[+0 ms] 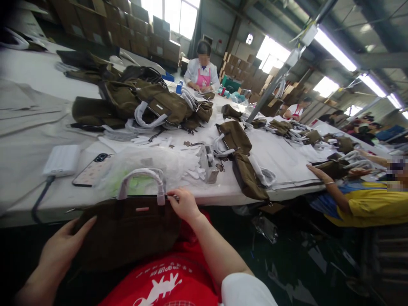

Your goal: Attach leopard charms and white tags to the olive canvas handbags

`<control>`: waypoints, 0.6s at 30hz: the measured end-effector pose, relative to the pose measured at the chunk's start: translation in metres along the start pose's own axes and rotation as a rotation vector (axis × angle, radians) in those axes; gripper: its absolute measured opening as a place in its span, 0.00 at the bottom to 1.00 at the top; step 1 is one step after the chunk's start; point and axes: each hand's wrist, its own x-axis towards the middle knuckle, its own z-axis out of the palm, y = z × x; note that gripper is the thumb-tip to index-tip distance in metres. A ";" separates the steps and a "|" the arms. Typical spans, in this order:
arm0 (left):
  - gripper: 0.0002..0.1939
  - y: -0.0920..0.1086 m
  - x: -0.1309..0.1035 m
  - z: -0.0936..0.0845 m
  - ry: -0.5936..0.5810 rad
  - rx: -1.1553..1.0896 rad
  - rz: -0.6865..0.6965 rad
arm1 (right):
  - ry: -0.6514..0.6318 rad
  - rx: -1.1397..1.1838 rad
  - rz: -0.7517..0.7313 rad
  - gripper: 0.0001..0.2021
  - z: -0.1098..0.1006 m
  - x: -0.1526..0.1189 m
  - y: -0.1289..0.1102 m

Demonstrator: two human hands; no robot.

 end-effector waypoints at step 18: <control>0.45 0.059 0.015 -0.036 -0.741 -0.285 -0.103 | -0.236 0.509 0.193 0.32 0.028 -0.020 -0.012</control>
